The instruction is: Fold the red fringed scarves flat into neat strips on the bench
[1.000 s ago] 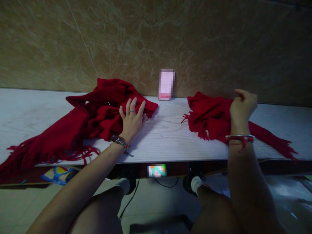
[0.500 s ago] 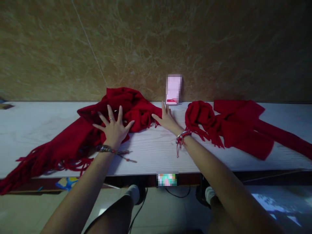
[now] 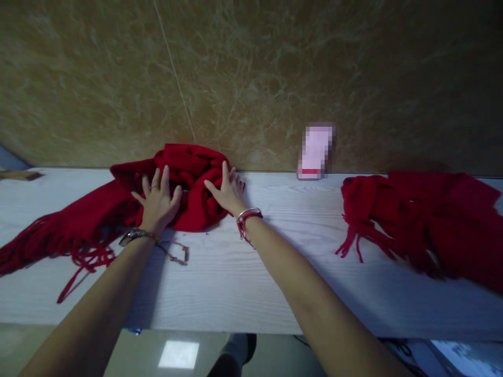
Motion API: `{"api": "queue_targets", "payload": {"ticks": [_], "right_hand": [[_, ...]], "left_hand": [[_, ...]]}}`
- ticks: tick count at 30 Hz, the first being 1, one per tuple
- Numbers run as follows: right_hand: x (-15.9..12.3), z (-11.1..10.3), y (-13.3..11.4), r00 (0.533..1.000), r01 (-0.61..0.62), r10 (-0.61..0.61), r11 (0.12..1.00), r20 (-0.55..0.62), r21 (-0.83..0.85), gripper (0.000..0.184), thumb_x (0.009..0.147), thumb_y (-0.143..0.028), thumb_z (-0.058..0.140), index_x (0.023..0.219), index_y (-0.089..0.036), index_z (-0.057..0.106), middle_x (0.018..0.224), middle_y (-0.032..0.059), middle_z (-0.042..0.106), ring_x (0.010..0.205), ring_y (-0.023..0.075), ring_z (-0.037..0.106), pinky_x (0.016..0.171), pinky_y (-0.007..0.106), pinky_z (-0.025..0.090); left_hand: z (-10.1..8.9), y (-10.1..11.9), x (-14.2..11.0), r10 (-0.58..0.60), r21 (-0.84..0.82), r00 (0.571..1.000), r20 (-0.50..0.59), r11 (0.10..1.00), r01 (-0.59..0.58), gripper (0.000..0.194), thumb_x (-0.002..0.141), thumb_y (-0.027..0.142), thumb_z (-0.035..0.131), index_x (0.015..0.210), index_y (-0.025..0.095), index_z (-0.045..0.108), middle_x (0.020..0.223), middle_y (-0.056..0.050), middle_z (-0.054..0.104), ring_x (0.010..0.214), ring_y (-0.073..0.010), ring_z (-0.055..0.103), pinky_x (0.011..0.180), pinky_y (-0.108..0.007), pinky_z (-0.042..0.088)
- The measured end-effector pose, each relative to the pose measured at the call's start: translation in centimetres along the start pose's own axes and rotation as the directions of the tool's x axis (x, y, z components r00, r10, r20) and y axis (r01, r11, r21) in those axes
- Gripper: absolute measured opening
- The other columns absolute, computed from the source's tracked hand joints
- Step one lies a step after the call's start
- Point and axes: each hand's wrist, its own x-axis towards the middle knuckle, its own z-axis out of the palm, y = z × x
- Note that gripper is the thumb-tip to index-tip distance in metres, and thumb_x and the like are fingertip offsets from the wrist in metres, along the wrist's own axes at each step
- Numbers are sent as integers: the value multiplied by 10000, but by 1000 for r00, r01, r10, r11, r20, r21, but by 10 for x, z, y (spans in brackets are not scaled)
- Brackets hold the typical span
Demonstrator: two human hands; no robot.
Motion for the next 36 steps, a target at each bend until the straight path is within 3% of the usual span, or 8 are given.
{"api": "queue_targets", "payload": {"ticks": [4,7,11,18,25,28,31,36], "right_hand": [[14,34,-27,998,59,-59,998,6,-22,830,826,-624,411,1476,-231,74,1527,183,167,1358,387,227,1045,591,204],[22,51,-38,996,85,-86,996,0,-13,839,816,-634,417,1475,-232,86,1528,176,169,1361,396,210,1041,609,202],[25,58,-44,993,115,-115,993,-18,-4,823,817,-608,434,1470,-225,112,1530,166,166,1367,396,191,1042,621,194],[7,43,-42,982,120,-111,991,-155,54,647,866,-450,416,1431,-191,233,1504,141,253,1394,296,162,1075,541,214],[-38,-4,-11,968,-35,46,998,-246,51,541,871,-357,415,1365,-148,349,1423,175,373,1349,256,282,1052,479,301],[-63,-32,11,960,-141,130,990,-246,-29,487,857,-325,442,1320,-176,416,1409,173,383,1338,264,306,1030,490,332],[-92,-60,31,948,-220,188,970,-257,-100,417,858,-289,439,1260,-190,487,1386,165,407,1324,256,338,1021,477,352],[-145,-111,61,975,-132,95,974,-201,-183,379,829,-180,447,1191,-180,561,1354,132,444,1291,193,392,1053,349,328]], "left_hand": [[-1,-38,20,-51,-156,992,-117,987,32,590,876,309,326,1431,128,239,1474,-154,313,1373,-331,210,1052,-667,89],[-1,-61,30,-14,-205,983,-184,978,-24,602,890,411,291,1450,220,177,1483,-83,320,1357,-311,260,1064,-634,90],[0,-68,32,13,-163,981,-191,986,-45,606,890,447,277,1454,272,144,1520,-11,232,1374,-303,216,1086,-591,84],[-12,-58,17,61,-101,980,-189,992,-81,629,885,482,182,1459,296,7,1546,3,113,1389,-302,50,1038,-583,141],[-26,-26,-11,186,-101,963,-196,973,-209,625,870,512,216,1449,346,48,1553,31,97,1384,-348,80,1069,-573,80],[-21,-3,-29,372,-88,909,-188,915,-393,630,871,452,320,1437,392,52,1553,6,103,1389,-342,108,1105,-558,49],[-12,22,-50,570,-59,803,-174,808,-587,644,873,360,392,1423,408,61,1545,-50,125,1393,-324,146,1110,-579,59],[6,73,-80,765,-190,644,31,637,-747,566,878,388,385,1411,278,227,1462,-152,307,1374,-309,235,1087,-556,197]]}}
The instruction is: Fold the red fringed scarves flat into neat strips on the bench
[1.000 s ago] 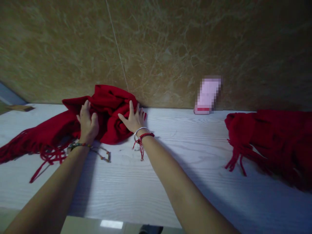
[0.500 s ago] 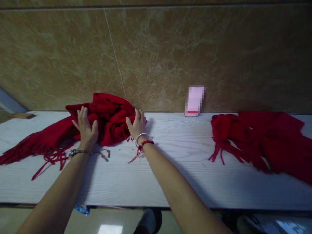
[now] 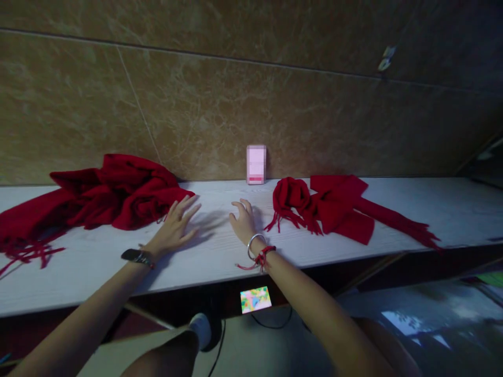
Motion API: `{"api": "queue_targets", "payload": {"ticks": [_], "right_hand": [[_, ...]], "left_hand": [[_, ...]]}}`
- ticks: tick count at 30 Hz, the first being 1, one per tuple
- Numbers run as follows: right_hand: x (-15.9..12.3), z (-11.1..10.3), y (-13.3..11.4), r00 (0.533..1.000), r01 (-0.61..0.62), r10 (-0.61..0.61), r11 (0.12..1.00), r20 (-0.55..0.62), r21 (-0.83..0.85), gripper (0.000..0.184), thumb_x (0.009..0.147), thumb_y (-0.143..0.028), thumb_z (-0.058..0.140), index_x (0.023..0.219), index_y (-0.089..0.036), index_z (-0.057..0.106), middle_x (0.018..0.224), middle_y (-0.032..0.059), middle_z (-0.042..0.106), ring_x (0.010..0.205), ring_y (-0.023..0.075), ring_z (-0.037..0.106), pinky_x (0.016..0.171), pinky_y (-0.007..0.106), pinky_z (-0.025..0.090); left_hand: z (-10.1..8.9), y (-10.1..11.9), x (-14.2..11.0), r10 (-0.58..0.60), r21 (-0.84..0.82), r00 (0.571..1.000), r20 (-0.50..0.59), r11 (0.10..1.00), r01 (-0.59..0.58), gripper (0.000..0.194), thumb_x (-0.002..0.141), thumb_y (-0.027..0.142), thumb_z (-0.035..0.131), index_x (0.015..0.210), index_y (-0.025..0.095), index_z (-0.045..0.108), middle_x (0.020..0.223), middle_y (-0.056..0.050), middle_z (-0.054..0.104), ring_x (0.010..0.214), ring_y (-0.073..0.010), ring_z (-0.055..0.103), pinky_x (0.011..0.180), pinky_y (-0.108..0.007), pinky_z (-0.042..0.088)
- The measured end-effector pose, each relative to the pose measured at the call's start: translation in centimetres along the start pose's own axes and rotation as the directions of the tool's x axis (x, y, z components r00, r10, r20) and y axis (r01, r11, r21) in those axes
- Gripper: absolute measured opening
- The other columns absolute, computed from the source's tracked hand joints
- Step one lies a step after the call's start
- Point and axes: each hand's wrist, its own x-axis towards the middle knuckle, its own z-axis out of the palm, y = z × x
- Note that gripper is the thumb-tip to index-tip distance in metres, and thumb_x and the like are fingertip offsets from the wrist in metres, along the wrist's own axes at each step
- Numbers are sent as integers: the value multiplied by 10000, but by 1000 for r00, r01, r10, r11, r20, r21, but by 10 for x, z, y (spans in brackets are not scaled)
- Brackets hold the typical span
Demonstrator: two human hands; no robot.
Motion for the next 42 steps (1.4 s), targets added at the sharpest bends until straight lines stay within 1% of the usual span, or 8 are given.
{"api": "queue_targets", "payload": {"ticks": [6,12,17,22,29,34,38,42], "right_hand": [[-22,-85,63,991,110,-119,984,-59,-138,352,817,-122,382,1053,-169,640,1285,128,494,1206,183,469,1026,310,357],[-36,-138,131,930,-108,-18,941,-368,-320,377,814,-175,408,1135,-124,599,1260,189,490,1226,292,404,1014,482,335],[-59,-136,159,982,-168,112,892,-154,-420,326,821,-153,448,1080,-120,643,1135,193,577,1058,313,531,903,512,418],[-56,-131,156,995,-59,29,944,-94,-325,283,805,-68,452,944,-128,691,956,132,614,891,222,591,860,373,464],[-48,-112,140,933,348,-351,936,78,46,277,741,-24,477,856,-175,679,921,60,622,876,164,596,855,317,473],[-54,-107,124,883,463,-467,882,46,85,277,791,-88,440,912,-189,668,1056,85,608,987,178,576,913,351,454],[-52,-123,129,945,183,-201,979,-258,-94,310,835,-203,435,1088,-190,614,1234,140,527,1208,274,437,1034,538,294],[-48,-129,154,897,-286,238,955,-372,-78,525,825,-360,475,1306,-157,431,1399,229,351,1319,408,264,953,711,236]], "left_hand": [[30,59,44,121,-169,965,230,982,-83,591,890,455,340,1378,123,317,1415,-211,377,1281,-264,404,1020,-419,376],[50,119,85,-23,-170,939,344,982,86,632,894,426,321,1416,76,253,1360,-212,448,1200,-254,488,980,-383,400],[60,155,94,-167,-175,912,374,953,247,608,907,366,339,1436,96,209,1359,-210,448,1232,-287,447,996,-472,350],[73,167,100,-298,-272,901,314,881,386,651,916,383,356,1462,150,88,1320,-192,500,1235,-307,441,978,-570,315],[94,169,115,-440,-381,898,-19,833,401,710,853,436,464,1442,174,166,1500,-197,189,1366,-333,226,1035,-526,308],[89,157,112,-386,-336,888,-249,895,294,574,888,387,391,1405,190,240,1519,-161,107,1399,-309,123,1106,-523,177],[90,147,105,-318,-347,914,-250,911,222,576,902,414,377,1421,237,199,1532,-120,68,1407,-285,93,1124,-504,158],[95,143,99,-188,-390,978,-91,910,139,646,891,492,389,1439,235,163,1536,-128,66,1403,-293,111,1120,-514,177]]}}
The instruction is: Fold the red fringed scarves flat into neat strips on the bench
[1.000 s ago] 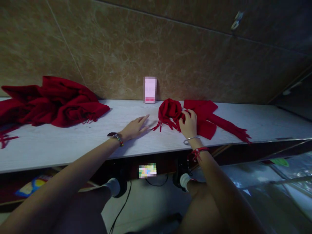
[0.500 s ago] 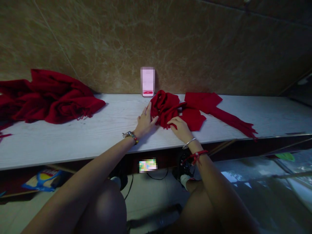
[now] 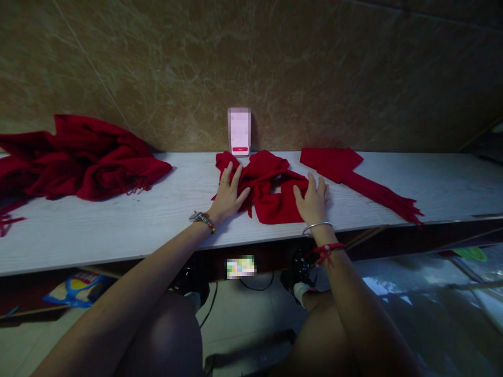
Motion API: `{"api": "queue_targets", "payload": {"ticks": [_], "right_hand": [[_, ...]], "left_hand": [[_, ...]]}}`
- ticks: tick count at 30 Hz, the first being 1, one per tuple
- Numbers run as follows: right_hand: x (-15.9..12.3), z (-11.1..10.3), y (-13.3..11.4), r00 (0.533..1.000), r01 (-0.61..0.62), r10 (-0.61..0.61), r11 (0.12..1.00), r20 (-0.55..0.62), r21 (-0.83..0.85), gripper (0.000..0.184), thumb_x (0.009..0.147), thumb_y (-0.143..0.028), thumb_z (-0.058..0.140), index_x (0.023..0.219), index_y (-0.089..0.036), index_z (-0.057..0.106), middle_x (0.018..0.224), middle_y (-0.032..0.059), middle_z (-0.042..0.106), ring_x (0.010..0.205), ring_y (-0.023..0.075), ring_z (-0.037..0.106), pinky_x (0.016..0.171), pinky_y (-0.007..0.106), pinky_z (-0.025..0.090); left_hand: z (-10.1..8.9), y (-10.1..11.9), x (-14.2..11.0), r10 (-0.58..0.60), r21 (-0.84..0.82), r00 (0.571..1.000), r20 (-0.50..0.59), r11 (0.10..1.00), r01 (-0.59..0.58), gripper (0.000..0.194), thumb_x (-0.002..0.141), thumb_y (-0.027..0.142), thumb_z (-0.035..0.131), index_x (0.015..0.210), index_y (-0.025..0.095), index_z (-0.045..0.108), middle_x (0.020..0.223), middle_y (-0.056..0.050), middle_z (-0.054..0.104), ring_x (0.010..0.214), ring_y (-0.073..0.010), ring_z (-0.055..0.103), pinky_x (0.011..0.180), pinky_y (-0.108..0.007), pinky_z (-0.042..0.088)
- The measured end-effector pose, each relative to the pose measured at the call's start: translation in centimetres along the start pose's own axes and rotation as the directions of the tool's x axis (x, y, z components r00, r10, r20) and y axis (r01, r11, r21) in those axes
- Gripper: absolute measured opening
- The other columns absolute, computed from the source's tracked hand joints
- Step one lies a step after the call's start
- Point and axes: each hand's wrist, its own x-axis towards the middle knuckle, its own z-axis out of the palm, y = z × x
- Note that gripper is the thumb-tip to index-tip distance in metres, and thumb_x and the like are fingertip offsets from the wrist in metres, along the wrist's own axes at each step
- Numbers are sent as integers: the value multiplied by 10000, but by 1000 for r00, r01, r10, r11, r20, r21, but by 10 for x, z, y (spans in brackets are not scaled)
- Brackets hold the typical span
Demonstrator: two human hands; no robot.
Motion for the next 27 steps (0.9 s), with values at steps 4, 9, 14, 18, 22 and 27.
{"api": "queue_targets", "payload": {"ticks": [4,9,14,18,22,27], "right_hand": [[-1,16,9,984,34,-49,995,171,94,651,797,-371,502,1356,-78,343,1396,266,367,1325,364,299,1024,600,279],[-15,32,-12,931,194,-250,956,265,218,657,768,-271,509,1368,-68,336,1422,227,361,1342,295,306,1070,492,307],[-25,39,-35,848,282,-386,909,364,308,672,734,-165,505,1382,-102,339,1421,174,391,1330,258,340,1105,452,284],[-32,42,-55,768,316,-459,878,447,360,649,755,-145,493,1382,-71,344,1424,182,392,1330,233,346,1120,414,269],[-42,45,-76,698,351,-522,846,490,401,628,780,-176,507,1379,-62,355,1429,190,388,1342,233,327,1119,411,266],[-45,44,-86,668,415,-599,793,442,446,519,833,-212,472,1348,-163,422,1393,127,458,1316,194,371,1098,422,303]], "left_hand": [[-3,4,-2,73,-10,974,215,997,-73,678,878,526,392,1440,204,194,1535,-135,100,1405,-315,80,1120,-537,158],[-17,9,-5,64,-29,954,293,998,-58,660,904,476,343,1450,148,166,1516,-164,180,1396,-264,167,1133,-479,169],[-42,3,-23,-20,27,940,339,1000,12,675,894,456,382,1458,176,139,1494,-143,259,1367,-270,254,1119,-477,220],[-64,-5,-39,-120,123,933,340,989,82,657,890,403,383,1447,124,172,1465,-180,290,1339,-279,310,1104,-471,260],[-84,-17,-50,-172,219,957,234,968,120,630,848,308,420,1420,105,252,1415,-190,361,1309,-286,357,1084,-474,301],[-101,-22,-50,-249,264,968,33,936,232,603,793,285,484,1369,150,366,1342,-166,446,1238,-301,444,1037,-493,368]]}}
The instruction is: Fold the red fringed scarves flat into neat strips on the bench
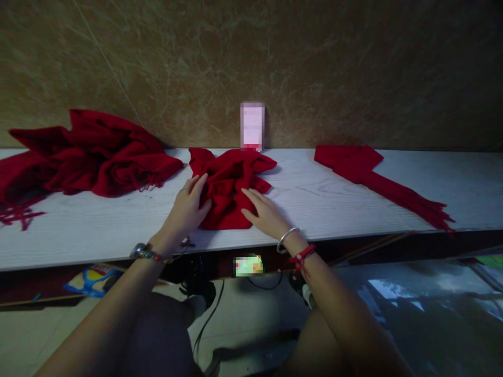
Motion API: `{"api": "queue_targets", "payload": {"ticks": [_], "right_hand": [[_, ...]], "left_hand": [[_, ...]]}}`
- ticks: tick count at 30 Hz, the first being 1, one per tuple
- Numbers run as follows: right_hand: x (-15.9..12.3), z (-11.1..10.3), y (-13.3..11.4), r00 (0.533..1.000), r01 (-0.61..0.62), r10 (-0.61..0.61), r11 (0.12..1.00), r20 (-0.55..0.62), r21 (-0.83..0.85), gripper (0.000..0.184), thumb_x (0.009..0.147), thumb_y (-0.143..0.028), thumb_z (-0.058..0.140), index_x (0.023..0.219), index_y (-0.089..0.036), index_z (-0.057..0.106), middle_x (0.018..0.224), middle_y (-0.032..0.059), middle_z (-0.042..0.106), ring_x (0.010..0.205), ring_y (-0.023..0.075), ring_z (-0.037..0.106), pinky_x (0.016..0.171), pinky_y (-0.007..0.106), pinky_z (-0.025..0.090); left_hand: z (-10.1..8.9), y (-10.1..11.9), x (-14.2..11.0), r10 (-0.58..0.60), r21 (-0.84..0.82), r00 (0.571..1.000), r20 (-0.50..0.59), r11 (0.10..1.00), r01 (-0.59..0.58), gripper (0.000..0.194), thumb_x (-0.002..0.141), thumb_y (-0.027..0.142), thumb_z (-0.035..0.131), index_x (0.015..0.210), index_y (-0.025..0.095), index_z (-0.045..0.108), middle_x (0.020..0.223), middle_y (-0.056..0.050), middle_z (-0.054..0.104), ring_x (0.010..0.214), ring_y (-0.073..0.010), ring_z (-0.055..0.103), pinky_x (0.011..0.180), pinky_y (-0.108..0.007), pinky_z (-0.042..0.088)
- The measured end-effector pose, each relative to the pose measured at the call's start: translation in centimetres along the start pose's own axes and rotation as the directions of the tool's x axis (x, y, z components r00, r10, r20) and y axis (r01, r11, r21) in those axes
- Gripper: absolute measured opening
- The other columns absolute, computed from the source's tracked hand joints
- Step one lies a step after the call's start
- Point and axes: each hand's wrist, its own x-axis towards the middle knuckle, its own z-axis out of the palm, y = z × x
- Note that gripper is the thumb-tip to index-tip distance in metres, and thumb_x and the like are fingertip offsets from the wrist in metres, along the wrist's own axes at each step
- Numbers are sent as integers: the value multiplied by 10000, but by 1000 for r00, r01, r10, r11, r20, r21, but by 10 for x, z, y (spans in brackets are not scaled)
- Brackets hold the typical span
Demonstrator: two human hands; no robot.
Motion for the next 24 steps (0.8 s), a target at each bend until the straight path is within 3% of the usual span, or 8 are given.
{"api": "queue_targets", "payload": {"ticks": [3,8,13,16,20,24], "right_hand": [[-3,-5,1,998,-6,2,998,-65,-56,439,846,-213,464,1282,-182,506,1358,118,495,1283,194,418,1080,417,338],[-16,-14,7,996,-18,3,988,-93,-155,368,835,-190,502,1193,-196,588,1315,110,528,1239,211,466,1050,416,387],[-31,-24,12,999,-1,11,973,43,-229,390,837,-176,525,1222,-126,562,1225,146,588,1138,218,548,1010,411,433],[-35,-32,15,997,40,-21,966,79,-254,380,837,-155,518,1213,-133,564,1162,123,626,1071,207,582,970,404,467],[-35,-40,15,997,51,-32,958,69,-283,360,841,-131,488,1182,-193,584,1041,73,674,950,191,622,890,392,509],[-31,-42,9,998,59,-60,941,6,-332,298,839,-129,489,1093,-184,635,927,67,692,867,198,629,817,381,524]], "left_hand": [[0,15,5,-16,-12,999,-41,1000,16,508,825,312,466,1310,164,447,1310,-149,478,1214,-285,468,1038,-485,371],[11,42,3,87,-29,993,84,996,-85,463,848,282,466,1288,141,468,1352,-158,440,1271,-291,402,1044,-480,367],[11,41,-14,86,46,986,146,995,-94,472,827,206,482,1295,150,470,1331,-158,470,1207,-284,480,964,-452,459],[7,40,-18,131,105,980,151,983,-148,431,834,180,467,1261,143,513,1275,-157,524,1136,-277,538,915,-429,497],[4,45,-15,199,152,972,123,964,-216,353,868,179,425,1186,173,579,1149,-125,607,1017,-255,599,875,-425,517],[3,54,-13,272,153,959,75,947,-281,361,852,135,432,1177,174,582,1200,-128,583,1123,-277,543,905,-451,495]]}}
